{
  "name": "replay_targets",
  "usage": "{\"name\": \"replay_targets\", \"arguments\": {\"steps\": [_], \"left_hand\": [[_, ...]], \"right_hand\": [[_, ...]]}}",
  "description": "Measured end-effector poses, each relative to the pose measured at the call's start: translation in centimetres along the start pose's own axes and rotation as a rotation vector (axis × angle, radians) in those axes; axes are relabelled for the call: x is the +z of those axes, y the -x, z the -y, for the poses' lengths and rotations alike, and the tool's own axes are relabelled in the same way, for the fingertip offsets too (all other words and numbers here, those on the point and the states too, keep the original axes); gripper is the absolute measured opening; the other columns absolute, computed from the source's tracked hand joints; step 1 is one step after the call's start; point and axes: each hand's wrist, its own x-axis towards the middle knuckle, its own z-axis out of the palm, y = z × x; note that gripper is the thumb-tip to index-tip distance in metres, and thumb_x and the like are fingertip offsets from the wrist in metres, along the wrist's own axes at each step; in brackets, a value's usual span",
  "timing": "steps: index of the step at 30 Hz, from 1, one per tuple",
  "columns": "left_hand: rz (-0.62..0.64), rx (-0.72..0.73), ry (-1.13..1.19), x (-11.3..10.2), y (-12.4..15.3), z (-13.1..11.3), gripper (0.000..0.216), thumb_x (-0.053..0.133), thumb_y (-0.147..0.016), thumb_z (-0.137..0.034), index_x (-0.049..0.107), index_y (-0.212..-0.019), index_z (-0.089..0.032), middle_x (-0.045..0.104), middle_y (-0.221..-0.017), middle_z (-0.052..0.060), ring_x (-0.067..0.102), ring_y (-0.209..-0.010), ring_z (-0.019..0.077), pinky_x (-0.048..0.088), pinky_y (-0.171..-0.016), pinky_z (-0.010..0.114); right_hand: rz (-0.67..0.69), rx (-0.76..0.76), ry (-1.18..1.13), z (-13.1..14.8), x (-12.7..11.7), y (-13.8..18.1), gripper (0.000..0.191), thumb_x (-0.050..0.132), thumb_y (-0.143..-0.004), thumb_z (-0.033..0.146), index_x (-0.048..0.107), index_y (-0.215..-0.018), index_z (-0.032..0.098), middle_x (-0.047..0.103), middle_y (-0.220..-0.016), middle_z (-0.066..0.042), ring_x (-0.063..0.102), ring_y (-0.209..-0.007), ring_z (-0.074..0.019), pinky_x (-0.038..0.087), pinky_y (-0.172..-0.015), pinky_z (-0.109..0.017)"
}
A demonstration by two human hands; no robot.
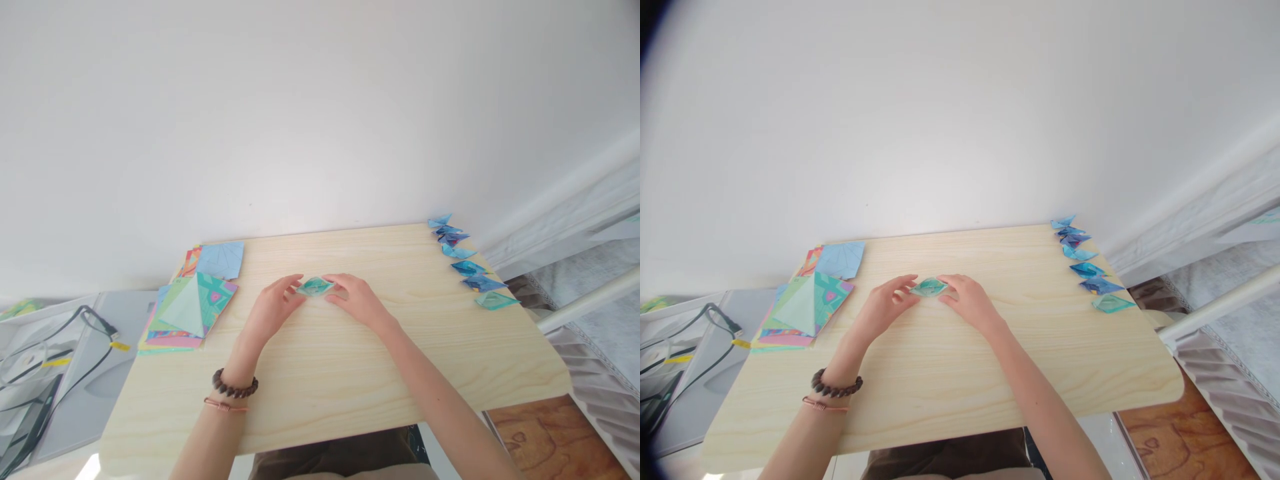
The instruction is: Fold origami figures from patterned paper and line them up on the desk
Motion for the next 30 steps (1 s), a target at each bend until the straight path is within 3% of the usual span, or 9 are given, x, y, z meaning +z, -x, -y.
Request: {"name": "replay_targets", "arguments": {"steps": [3, 7, 14, 19, 25, 30], "left_hand": [[-0.022, -0.01, 0.057, 0.3, 0.0, 0.7, 0.027, 0.055, -0.081, -0.036, 0.063, -0.102, -0.022, 0.068, -0.091, 0.004, 0.063, -0.076, 0.0154, 0.052, -0.068, 0.026], [-0.061, -0.089, 0.095, 0.4, 0.1, 1.1, 0.027, 0.058, -0.079, -0.04, 0.067, -0.096, -0.022, 0.07, -0.082, 0.002, 0.062, -0.066, 0.0137, 0.052, -0.066, 0.025], [-0.092, -0.09, 0.152, 0.8, -0.1, 1.3, 0.026, 0.058, -0.077, -0.042, 0.07, -0.086, -0.02, 0.071, -0.08, 0.002, 0.06, -0.063, 0.0132, 0.049, -0.061, 0.023], [-0.092, -0.076, 0.16, 1.1, -0.4, 1.1, 0.027, 0.059, -0.076, -0.044, 0.069, -0.084, -0.02, 0.068, -0.075, 0.002, 0.052, -0.055, 0.0101, 0.045, -0.054, 0.021], [-0.092, -0.064, 0.187, 1.4, -0.2, 1.4, 0.033, 0.063, -0.074, -0.043, 0.061, -0.097, -0.02, 0.063, -0.075, 0.0, 0.048, -0.053, 0.0086, 0.041, -0.053, 0.02], [-0.097, 0.0, 0.046, 1.7, -0.2, 1.2, 0.024, 0.056, -0.08, -0.042, 0.06, -0.086, -0.02, 0.059, -0.07, -0.002, 0.048, -0.056, 0.0094, 0.039, -0.055, 0.021]], "right_hand": [[-0.047, 0.009, -0.109, -0.7, 0.3, 0.1, 0.033, 0.061, -0.078, 0.025, 0.06, -0.111, 0.024, 0.065, -0.102, -0.004, 0.061, -0.081, -0.0134, 0.048, -0.079, -0.029], [-0.11, 0.013, -0.193, -1.5, 0.5, 0.0, 0.022, 0.06, -0.08, 0.029, 0.067, -0.1, 0.023, 0.067, -0.09, -0.004, 0.061, -0.077, -0.0138, 0.049, -0.074, -0.027], [-0.172, 0.013, -0.176, -1.4, 0.4, 0.0, 0.024, 0.049, -0.087, 0.032, 0.068, -0.099, 0.023, 0.068, -0.092, -0.004, 0.061, -0.082, -0.015, 0.048, -0.068, -0.025], [-0.273, 0.014, -0.113, -1.6, 0.6, 0.0, 0.023, 0.049, -0.087, 0.032, 0.069, -0.094, 0.022, 0.066, -0.085, -0.005, 0.058, -0.07, -0.0132, 0.046, -0.062, -0.024], [-0.314, 0.031, -0.097, -1.8, 0.8, 0.1, 0.024, 0.05, -0.086, 0.033, 0.07, -0.09, 0.021, 0.066, -0.08, -0.004, 0.053, -0.063, -0.0129, 0.043, -0.059, -0.025], [-0.346, 0.05, -0.11, -1.7, 0.7, 0.1, 0.025, 0.049, -0.086, 0.034, 0.07, -0.089, 0.021, 0.065, -0.076, -0.003, 0.052, -0.062, -0.0132, 0.041, -0.06, -0.025]]}}
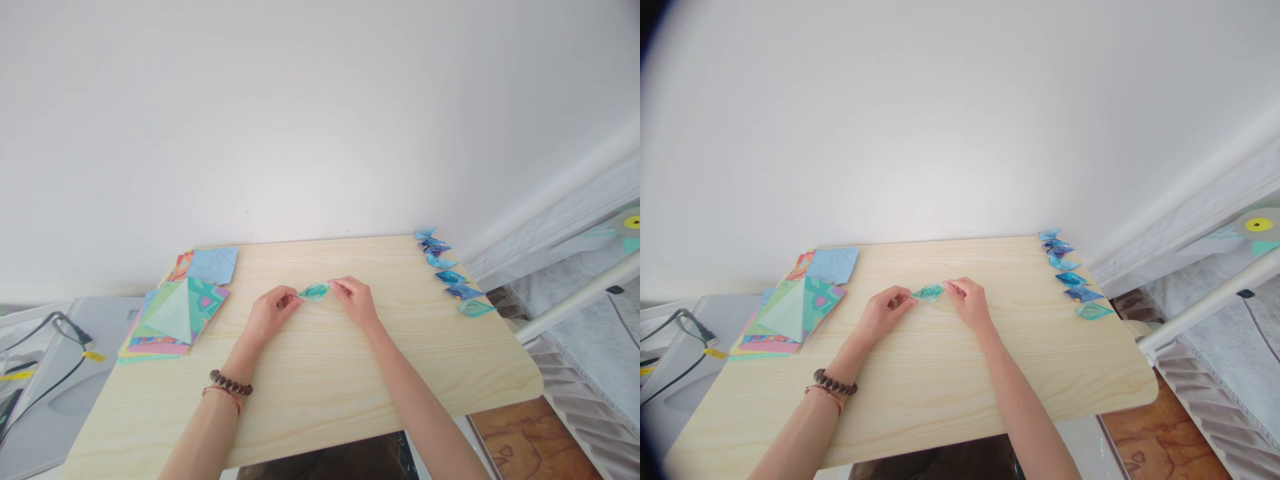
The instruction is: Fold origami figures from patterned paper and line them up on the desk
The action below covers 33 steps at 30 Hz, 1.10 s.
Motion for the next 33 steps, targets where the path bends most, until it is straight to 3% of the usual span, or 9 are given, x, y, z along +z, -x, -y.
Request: {"name": "replay_targets", "arguments": {"steps": [6, 9, 14, 18, 22, 25, 33], "left_hand": [[0.048, 0.099, -0.066, 0.0, 0.2, -0.8, 0.024, 0.049, -0.085, -0.041, 0.062, -0.084, -0.02, 0.06, -0.076, 0.001, 0.053, -0.064, 0.0115, 0.042, -0.062, 0.023], [0.069, 0.104, -0.069, 0.1, 0.5, -0.7, 0.024, 0.046, -0.086, -0.039, 0.062, -0.085, -0.021, 0.061, -0.082, 0.002, 0.057, -0.073, 0.0134, 0.044, -0.067, 0.024], [0.076, 0.115, -0.137, 0.4, 0.6, 0.1, 0.025, 0.046, -0.085, -0.042, 0.061, -0.088, -0.022, 0.063, -0.088, 0.003, 0.057, -0.083, 0.0182, 0.045, -0.07, 0.027], [0.12, 0.16, -0.197, 0.6, 0.6, 0.0, 0.027, 0.044, -0.085, -0.044, 0.061, -0.089, -0.022, 0.064, -0.087, 0.003, 0.057, -0.078, 0.0186, 0.044, -0.067, 0.028], [0.154, 0.175, -0.241, 0.7, 0.6, 0.0, 0.028, 0.045, -0.084, -0.046, 0.06, -0.089, -0.023, 0.064, -0.085, 0.002, 0.056, -0.076, 0.0188, 0.043, -0.07, 0.03], [0.17, 0.151, -0.222, 0.7, 0.6, 0.3, 0.028, 0.046, -0.084, -0.047, 0.06, -0.09, -0.024, 0.064, -0.085, 0.002, 0.056, -0.078, 0.019, 0.043, -0.07, 0.03], [0.182, 0.141, -0.2, 0.5, 0.7, 0.4, 0.031, 0.046, -0.083, -0.05, 0.061, -0.09, -0.024, 0.065, -0.089, 0.003, 0.058, -0.083, 0.0199, 0.044, -0.073, 0.03]], "right_hand": [[-0.044, 0.114, -0.107, 0.1, -0.2, 0.4, 0.026, 0.053, -0.083, 0.038, 0.07, -0.088, 0.019, 0.066, -0.079, -0.004, 0.056, -0.066, -0.0143, 0.044, -0.062, -0.025], [-0.089, 0.2, -0.165, 0.1, -1.6, 2.0, 0.028, 0.052, -0.083, 0.04, 0.069, -0.089, 0.018, 0.066, -0.08, -0.005, 0.058, -0.069, -0.015, 0.046, -0.065, -0.026], [-0.193, 0.315, -0.167, -0.9, -7.9, 7.2, 0.03, 0.051, -0.083, 0.04, 0.067, -0.096, 0.018, 0.065, -0.088, -0.006, 0.056, -0.068, -0.0139, 0.046, -0.061, -0.025], [-0.416, 0.404, 0.011, -2.2, -14.6, 11.2, 0.033, 0.051, -0.083, 0.041, 0.067, -0.098, 0.016, 0.063, -0.077, -0.004, 0.051, -0.062, -0.0123, 0.043, -0.059, -0.024], [-0.675, 0.452, 0.195, -4.3, -19.7, 13.4, 0.04, 0.05, -0.08, 0.045, 0.068, -0.097, 0.014, 0.066, -0.083, -0.007, 0.054, -0.066, -0.0146, 0.043, -0.063, -0.026], [-0.787, 0.495, 0.313, -6.0, -21.8, 14.0, 0.046, 0.046, -0.078, 0.049, 0.069, -0.096, 0.014, 0.067, -0.083, -0.008, 0.057, -0.07, -0.0177, 0.044, -0.065, -0.028], [-0.794, 0.51, 0.38, -8.2, -23.2, 13.4, 0.051, 0.045, -0.076, 0.052, 0.07, -0.097, 0.013, 0.069, -0.082, -0.01, 0.057, -0.071, -0.02, 0.042, -0.068, -0.03]]}}
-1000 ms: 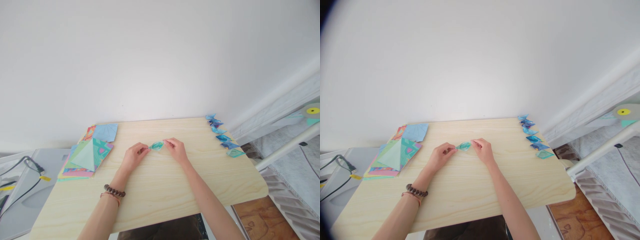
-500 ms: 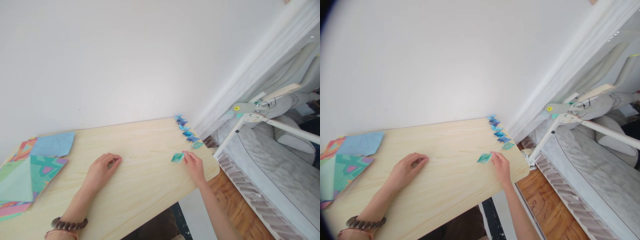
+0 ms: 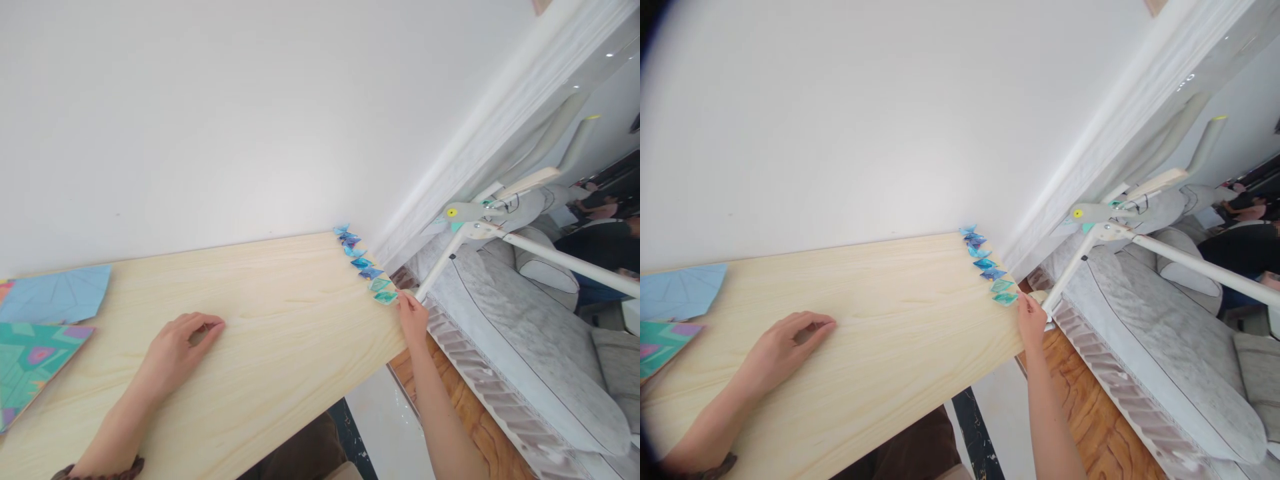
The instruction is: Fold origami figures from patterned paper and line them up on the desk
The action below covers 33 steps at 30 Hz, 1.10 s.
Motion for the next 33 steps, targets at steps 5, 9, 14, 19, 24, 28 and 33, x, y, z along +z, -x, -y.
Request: {"name": "replay_targets", "arguments": {"steps": [5, 9, 14, 19, 24, 28, 33], "left_hand": [[0.013, 0.002, 0.002, -0.1, 0.0, 0.1, 0.031, 0.047, -0.082, -0.05, 0.062, -0.09, -0.024, 0.066, -0.09, 0.002, 0.059, -0.084, 0.0201, 0.045, -0.074, 0.031], [0.007, 0.002, 0.006, 0.0, 0.1, 0.2, 0.03, 0.048, -0.081, -0.05, 0.062, -0.09, -0.025, 0.066, -0.09, 0.001, 0.059, -0.085, 0.0205, 0.045, -0.074, 0.031], [0.012, 0.008, 0.005, 0.1, 0.1, 0.3, 0.029, 0.048, -0.081, -0.05, 0.062, -0.089, -0.026, 0.066, -0.09, 0.001, 0.059, -0.086, 0.0209, 0.045, -0.075, 0.032], [0.029, -0.004, 0.021, 0.0, 0.2, 0.2, 0.028, 0.048, -0.082, -0.05, 0.06, -0.091, -0.026, 0.065, -0.093, 0.0, 0.058, -0.089, 0.0204, 0.044, -0.077, 0.032], [0.031, -0.004, 0.027, 0.0, 0.1, 0.1, 0.029, 0.048, -0.082, -0.049, 0.061, -0.091, -0.025, 0.065, -0.093, 0.001, 0.057, -0.089, 0.0207, 0.044, -0.077, 0.032], [0.024, -0.012, 0.027, 0.0, 0.2, 0.0, 0.03, 0.048, -0.082, -0.05, 0.061, -0.09, -0.024, 0.066, -0.092, 0.002, 0.057, -0.088, 0.021, 0.044, -0.077, 0.032], [0.023, -0.009, 0.024, 0.0, 0.3, 0.1, 0.03, 0.048, -0.081, -0.05, 0.062, -0.09, -0.024, 0.066, -0.09, 0.002, 0.058, -0.087, 0.0212, 0.044, -0.076, 0.032]], "right_hand": [[-0.007, -0.01, 0.031, -0.6, 0.4, -0.5, 0.052, 0.044, -0.077, 0.053, 0.069, -0.099, 0.014, 0.069, -0.088, -0.011, 0.058, -0.075, -0.0209, 0.043, -0.069, -0.031], [-0.012, -0.005, 0.056, -1.3, 0.6, -0.7, 0.052, 0.042, -0.078, 0.052, 0.069, -0.099, 0.013, 0.069, -0.093, -0.012, 0.059, -0.073, -0.0203, 0.043, -0.069, -0.031], [-0.02, 0.003, 0.086, -1.9, 0.6, -0.9, 0.052, 0.041, -0.079, 0.052, 0.068, -0.099, 0.013, 0.069, -0.088, -0.012, 0.059, -0.068, -0.0199, 0.042, -0.068, -0.032], [-0.047, -0.022, 0.106, -1.7, 0.6, -0.7, 0.054, 0.041, -0.08, 0.053, 0.066, -0.106, 0.013, 0.068, -0.091, -0.013, 0.058, -0.071, -0.0203, 0.041, -0.07, -0.032], [-0.066, -0.055, 0.121, -1.5, 0.5, -0.5, 0.053, 0.041, -0.079, 0.053, 0.064, -0.109, 0.015, 0.063, -0.103, -0.014, 0.056, -0.071, -0.0186, 0.041, -0.071, -0.033], [-0.068, -0.067, 0.14, -1.7, 0.5, -0.5, 0.052, 0.042, -0.079, 0.053, 0.064, -0.106, 0.015, 0.062, -0.105, -0.014, 0.055, -0.07, -0.0177, 0.041, -0.072, -0.033], [-0.057, -0.075, 0.162, -1.9, 0.7, -0.9, 0.054, 0.041, -0.079, 0.054, 0.063, -0.107, 0.014, 0.063, -0.101, -0.014, 0.054, -0.067, -0.0167, 0.041, -0.073, -0.034]]}}
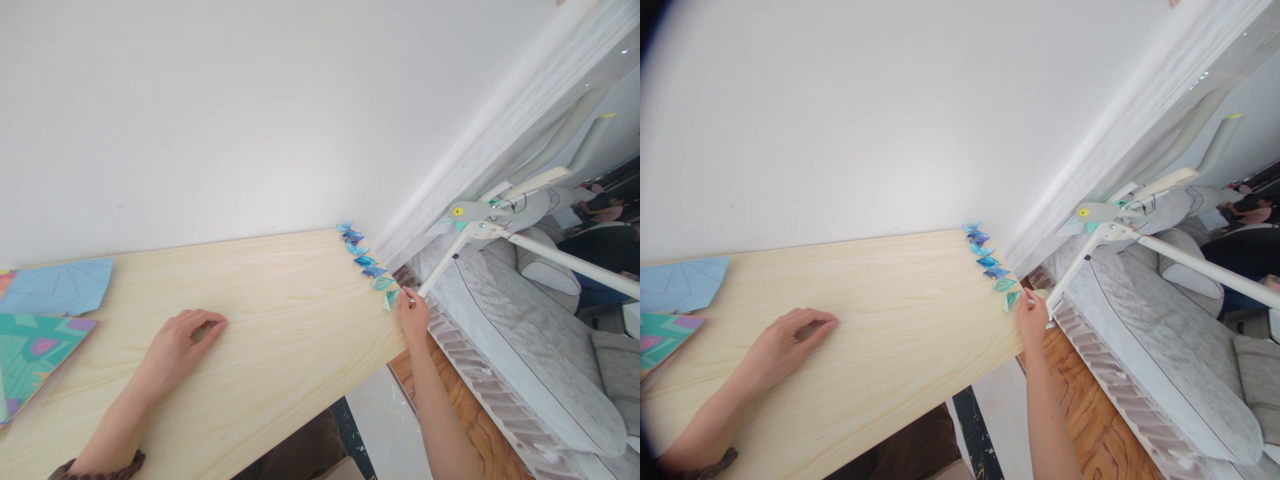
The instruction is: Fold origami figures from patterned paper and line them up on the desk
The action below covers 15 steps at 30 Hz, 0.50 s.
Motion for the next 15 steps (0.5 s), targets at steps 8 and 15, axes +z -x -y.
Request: {"name": "replay_targets", "arguments": {"steps": [8, 15], "left_hand": [[-0.014, 0.008, -0.007, 0.03, -0.02, 0.0, 0.03, 0.049, -0.081, -0.05, 0.063, -0.089, -0.024, 0.067, -0.089, 0.002, 0.059, -0.087, 0.0213, 0.046, -0.074, 0.032], [-0.002, 0.002, -0.007, -0.06, 0.02, -0.07, 0.03, 0.048, -0.082, -0.049, 0.062, -0.09, -0.024, 0.067, -0.09, 0.003, 0.058, -0.088, 0.0219, 0.045, -0.074, 0.033]], "right_hand": [[-0.008, 0.008, 0.013, -0.31, 0.44, -0.52, 0.051, 0.046, -0.076, 0.057, 0.068, -0.09, 0.013, 0.065, -0.095, -0.014, 0.052, -0.063, -0.0164, 0.042, -0.073, -0.035], [-0.043, 0.001, 0.002, -0.13, 0.27, -0.32, 0.049, 0.046, -0.079, 0.054, 0.068, -0.094, 0.013, 0.064, -0.097, -0.014, 0.054, -0.07, -0.0176, 0.042, -0.074, -0.034]]}}
